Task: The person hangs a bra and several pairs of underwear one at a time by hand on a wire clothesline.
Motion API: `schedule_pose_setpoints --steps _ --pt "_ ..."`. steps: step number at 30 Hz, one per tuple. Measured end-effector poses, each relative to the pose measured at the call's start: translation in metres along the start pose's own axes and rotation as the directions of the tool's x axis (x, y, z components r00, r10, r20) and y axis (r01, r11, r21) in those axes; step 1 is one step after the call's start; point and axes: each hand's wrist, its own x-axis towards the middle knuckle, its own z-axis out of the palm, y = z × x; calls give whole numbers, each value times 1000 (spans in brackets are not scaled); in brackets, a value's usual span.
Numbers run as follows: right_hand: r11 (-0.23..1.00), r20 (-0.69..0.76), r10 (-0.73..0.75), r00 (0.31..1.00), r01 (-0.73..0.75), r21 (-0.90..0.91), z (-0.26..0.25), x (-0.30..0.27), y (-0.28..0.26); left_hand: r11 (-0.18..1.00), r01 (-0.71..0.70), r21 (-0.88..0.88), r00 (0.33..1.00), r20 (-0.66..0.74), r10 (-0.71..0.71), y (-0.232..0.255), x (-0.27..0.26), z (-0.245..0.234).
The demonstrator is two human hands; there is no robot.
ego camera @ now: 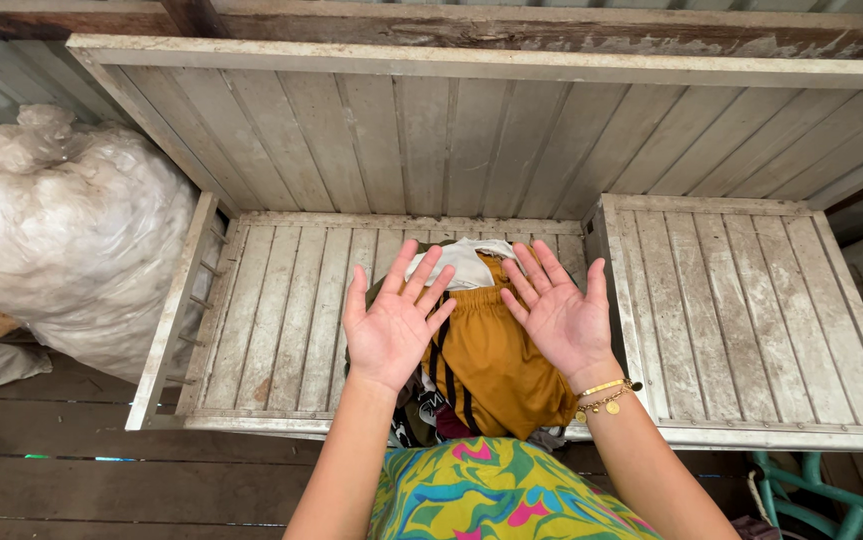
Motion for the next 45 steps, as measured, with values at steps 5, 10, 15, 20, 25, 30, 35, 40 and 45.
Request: schedule_pose_setpoints --steps 5,10,15,20,25,30,35,40,45 --pt "1000 -1 10 1000 -10 26 -1 1 0 1000 12 3 999 -35 -12 2 2 -2" --pt "999 8 9 1000 -9 30 -5 4 1 899 89 429 983 -181 -11 -1 12 -15" --pt "998 37 23 999 -25 65 -23 11 2 -178 8 984 968 37 249 -32 27 -39" --pt "998 179 8 984 2 -55 -51 22 12 -431 211 878 955 -91 283 -49 19 -26" --pt "806 143 -78 987 146 -574 -35 20 10 -18 138 990 965 -130 228 -26 15 15" --pt "178 429 -12 903 424 -888 15 1 -1 644 -251 723 968 170 186 -10 20 43" --pt "362 294 33 955 263 -894 48 1 5 638 -295 711 948 135 288 -7 9 37" --pt "283 319 -15 948 310 -908 44 1 -18 381 -48 923 959 -64 276 -15 0 -18" --pt "-254 -87 -316 945 -173 -952 -25 -12 -32 192 207 959 884 -267 383 -24 4 -54"
